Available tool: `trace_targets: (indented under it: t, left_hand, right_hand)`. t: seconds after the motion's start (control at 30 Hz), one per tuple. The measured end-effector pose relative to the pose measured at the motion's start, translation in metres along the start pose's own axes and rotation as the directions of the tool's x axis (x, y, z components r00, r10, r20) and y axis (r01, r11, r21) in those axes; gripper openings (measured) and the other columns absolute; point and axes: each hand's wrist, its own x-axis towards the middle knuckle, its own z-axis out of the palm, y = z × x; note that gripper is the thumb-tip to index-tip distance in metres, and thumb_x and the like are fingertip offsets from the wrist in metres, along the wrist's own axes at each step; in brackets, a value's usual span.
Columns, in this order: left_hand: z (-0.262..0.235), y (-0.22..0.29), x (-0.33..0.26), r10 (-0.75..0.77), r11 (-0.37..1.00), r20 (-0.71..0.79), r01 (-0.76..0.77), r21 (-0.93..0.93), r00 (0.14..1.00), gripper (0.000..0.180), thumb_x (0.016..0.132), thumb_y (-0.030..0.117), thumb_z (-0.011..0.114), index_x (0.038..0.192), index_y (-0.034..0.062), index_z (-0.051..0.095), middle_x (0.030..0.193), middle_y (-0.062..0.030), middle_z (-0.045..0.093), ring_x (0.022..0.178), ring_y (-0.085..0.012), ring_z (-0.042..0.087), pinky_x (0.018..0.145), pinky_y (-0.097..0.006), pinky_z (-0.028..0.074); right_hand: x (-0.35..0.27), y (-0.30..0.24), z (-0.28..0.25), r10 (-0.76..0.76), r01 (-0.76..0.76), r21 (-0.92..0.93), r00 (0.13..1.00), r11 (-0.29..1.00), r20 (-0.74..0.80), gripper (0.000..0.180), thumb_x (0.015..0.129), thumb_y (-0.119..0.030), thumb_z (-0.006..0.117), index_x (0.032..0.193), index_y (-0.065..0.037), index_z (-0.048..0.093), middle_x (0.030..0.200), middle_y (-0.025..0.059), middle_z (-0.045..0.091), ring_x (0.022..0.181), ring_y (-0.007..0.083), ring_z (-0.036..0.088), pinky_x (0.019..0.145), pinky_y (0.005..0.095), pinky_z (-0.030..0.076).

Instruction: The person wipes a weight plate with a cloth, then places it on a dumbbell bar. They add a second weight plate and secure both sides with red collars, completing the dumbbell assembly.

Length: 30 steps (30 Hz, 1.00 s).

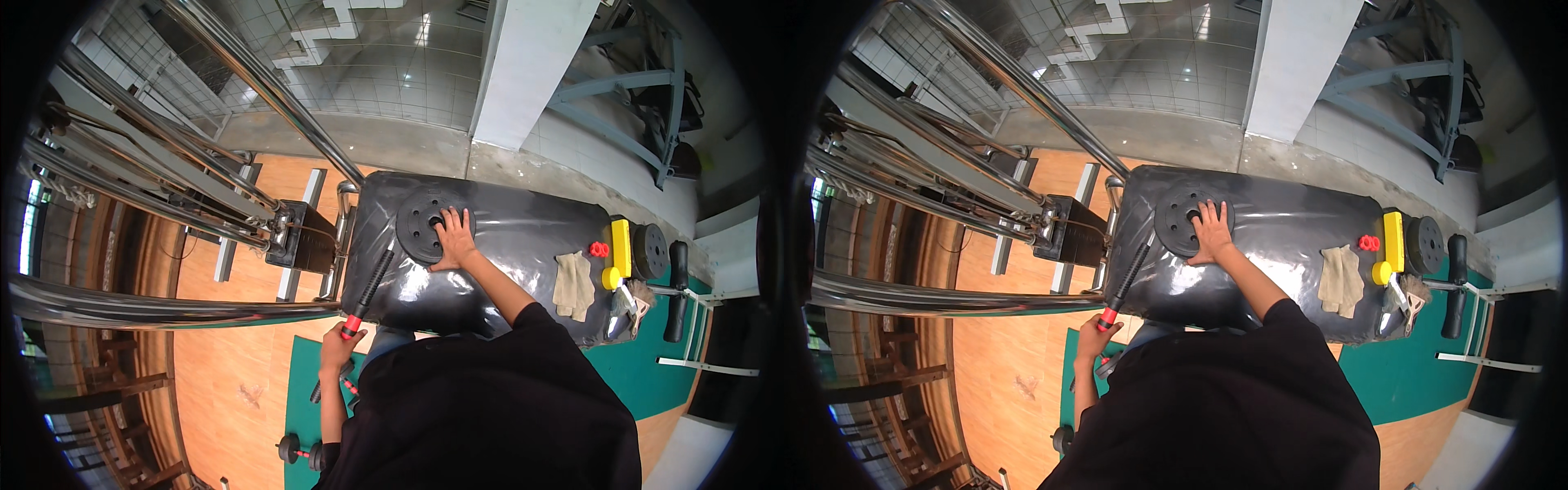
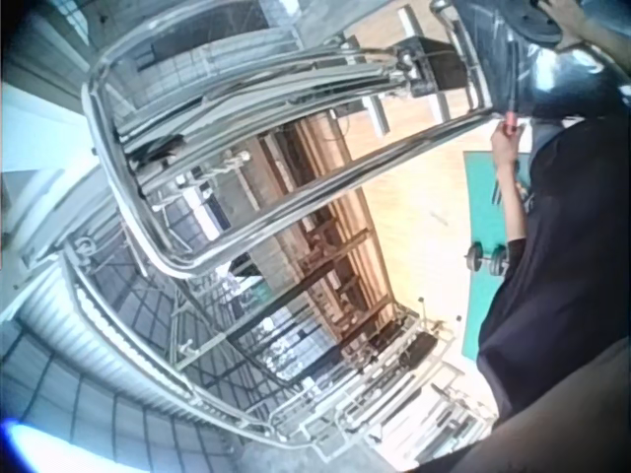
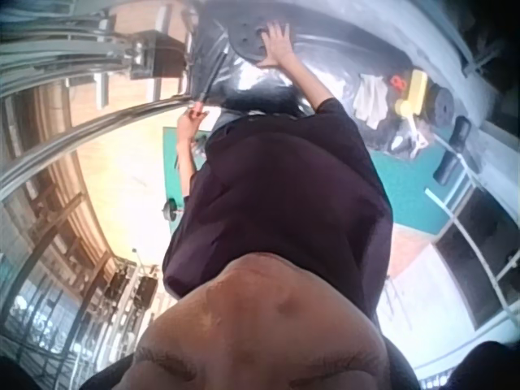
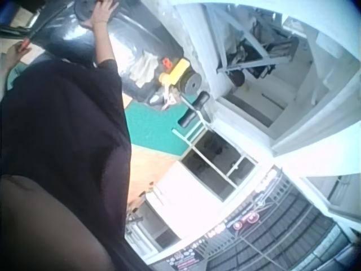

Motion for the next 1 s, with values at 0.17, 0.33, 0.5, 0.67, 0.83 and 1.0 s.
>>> trace_targets:
  t: [0.17, 0.33, 0.5, 0.67, 0.83, 1.0]
  left_hand:
    - [0.001, -0.006, 0.004, 0.005, 1.0, 0.022, -0.005, 0.006, 1.0, 0.04, 0.072, 0.036, 0.078, 0.087, 0.002, 0.063, 0.064, -0.0127, 0.059, 0.059, -0.0245, 0.057, 0.061, -0.036, 0.045]
    - [0.006, -0.006, 0.008, -0.041, 0.999, 0.045, 0.04, 0.023, 0.998, 0.043, 0.072, 0.037, 0.078, 0.091, 0.001, 0.063, 0.069, -0.0143, 0.062, 0.063, -0.0255, 0.058, 0.064, -0.036, 0.046]
    - [0.016, 0.001, 0.017, 0.011, 1.0, 0.069, -0.009, -0.021, 0.998, 0.043, 0.072, 0.037, 0.078, 0.092, 0.0009, 0.063, 0.071, -0.0132, 0.061, 0.065, -0.0234, 0.057, 0.065, -0.035, 0.046]
    - [0.013, 0.018, 0.016, 0.005, 0.997, 0.063, -0.009, 0.073, 0.998, 0.04, 0.073, 0.035, 0.078, 0.087, 0.001, 0.062, 0.066, -0.0099, 0.058, 0.059, -0.018, 0.051, 0.06, -0.033, 0.044]
    - [0.015, 0.005, 0.005, -0.063, 0.998, 0.012, 0.063, 0.013, 0.998, 0.042, 0.072, 0.038, 0.078, 0.088, 0.0018, 0.062, 0.065, -0.0119, 0.059, 0.059, -0.0221, 0.055, 0.06, -0.035, 0.045]
    - [0.019, -0.012, -0.007, -0.112, 0.993, -0.026, 0.113, 0.018, 0.993, 0.046, 0.07, 0.042, 0.078, 0.086, 0.0013, 0.063, 0.066, -0.0164, 0.061, 0.062, -0.0309, 0.061, 0.061, -0.04, 0.047]
  right_hand:
    - [-0.03, 0.029, -0.004, 0.073, -0.074, 0.027, 0.997, 0.997, 0.034, 0.109, 0.047, -0.07, 0.072, 0.13, -0.007, 0.043, 0.144, 0.0209, 0.027, 0.138, 0.0409, 0.011, 0.105, 0.0688, 0.002]
    - [-0.066, 0.074, 0.01, 0.295, -0.302, 0.08, 0.951, 0.95, 0.088, 0.111, 0.046, -0.068, 0.075, 0.131, -0.005, 0.04, 0.143, 0.0224, 0.024, 0.137, 0.0422, 0.013, 0.105, 0.0672, 0.01]
    - [-0.076, 0.104, 0.016, 0.489, -0.504, 0.054, 0.855, 0.862, 0.174, 0.117, 0.047, -0.071, 0.074, 0.134, -0.002, 0.036, 0.143, 0.0235, 0.023, 0.136, 0.0411, 0.018, 0.107, 0.0615, 0.017]
    - [-0.072, 0.088, 0.001, 0.544, -0.544, -0.108, 0.76, 0.832, 0.356, 0.132, 0.049, -0.08, 0.068, 0.139, 0.006, 0.026, 0.15, 0.0255, 0.013, 0.139, 0.0449, 0.005, 0.106, 0.0648, 0.008]
    - [-0.038, 0.04, -0.003, 0.27, -0.279, 0.135, 0.959, 0.951, 0.081, 0.123, 0.059, -0.078, 0.064, 0.138, 0.009, 0.026, 0.145, 0.0273, 0.022, 0.137, 0.0418, 0.016, 0.106, 0.0635, 0.012]
    - [0.026, -0.032, 0.034, 0.03, -0.059, 0.185, 0.987, 0.981, 0.156, 0.121, 0.058, -0.074, 0.068, 0.14, 0.003, 0.025, 0.134, 0.026, 0.035, 0.129, 0.0399, 0.03, 0.107, 0.061, 0.016]
